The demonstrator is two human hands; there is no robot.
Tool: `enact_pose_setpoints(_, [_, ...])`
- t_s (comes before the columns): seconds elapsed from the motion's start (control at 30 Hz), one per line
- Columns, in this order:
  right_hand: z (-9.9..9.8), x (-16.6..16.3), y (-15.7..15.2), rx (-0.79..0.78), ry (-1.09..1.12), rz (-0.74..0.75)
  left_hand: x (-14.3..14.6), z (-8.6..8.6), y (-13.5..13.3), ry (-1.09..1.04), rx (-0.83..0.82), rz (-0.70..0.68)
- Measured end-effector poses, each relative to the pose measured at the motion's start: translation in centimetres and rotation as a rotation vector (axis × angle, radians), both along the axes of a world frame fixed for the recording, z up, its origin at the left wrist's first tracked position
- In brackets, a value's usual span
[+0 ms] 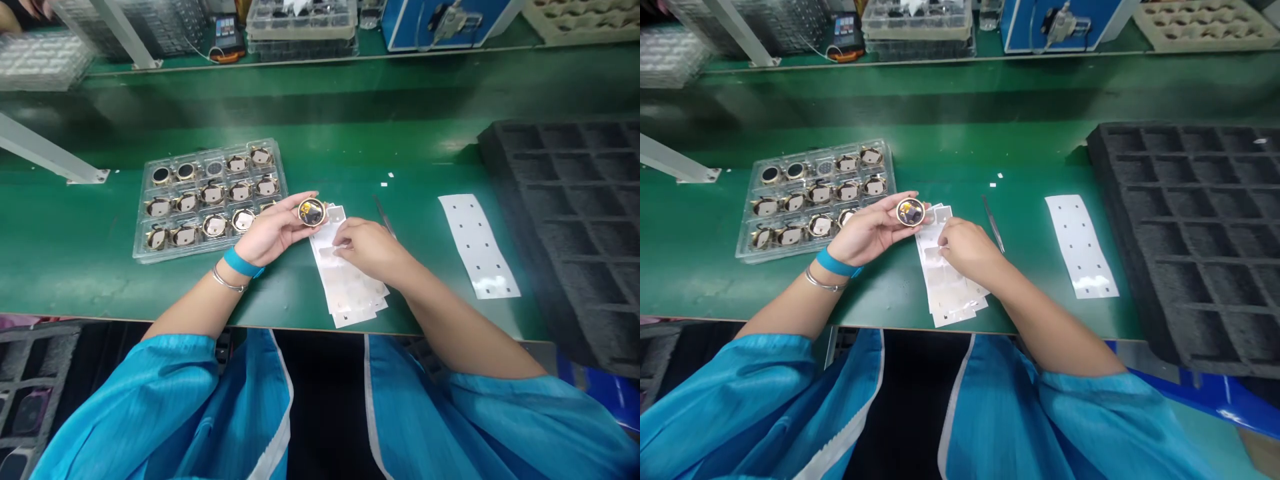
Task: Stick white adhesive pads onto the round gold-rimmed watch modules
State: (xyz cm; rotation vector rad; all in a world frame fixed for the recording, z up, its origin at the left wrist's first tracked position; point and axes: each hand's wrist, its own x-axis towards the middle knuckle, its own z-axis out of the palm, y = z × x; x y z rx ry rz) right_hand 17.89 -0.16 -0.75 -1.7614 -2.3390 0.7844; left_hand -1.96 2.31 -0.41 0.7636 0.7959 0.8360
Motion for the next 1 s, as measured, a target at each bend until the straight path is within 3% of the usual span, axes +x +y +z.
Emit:
enact_pose_setpoints(0.37, [-0.3,0.0,0.0,-0.028,0.060,-0.070,-0.2,-0.6,0.1,0.049,0.114,-0.020])
enact_pose_setpoints(0.57, [0.8,0.5,-0.6,-0.026,0.070,0.073,-0.3,-0.6,0.1,0.028,0.190,-0.006])
enact_pose_setpoints(0.7, [2.7,2.2,-0.8,-0.132,0.197,0.236,-0.4,-0.4,-0.1,0.117,0.346,0.028])
enact_pose_setpoints(0.8, [3.8,3.6,-0.8,-0.227,0.308,0.263,-0.3,-0.3,-0.2,0.204,0.406,0.023])
enact_pose_setpoints(0.9, [3.9,4.3,-0.8,-0.192,0.604,0.167,0.1,-0.4,-0.5,0.199,0.377,0.051])
enact_pose_setpoints(1.0, [3.2,4.0,-0.7,-0.008,0.865,-0.007,0.4,-0.5,-0.7,0.190,0.358,0.062])
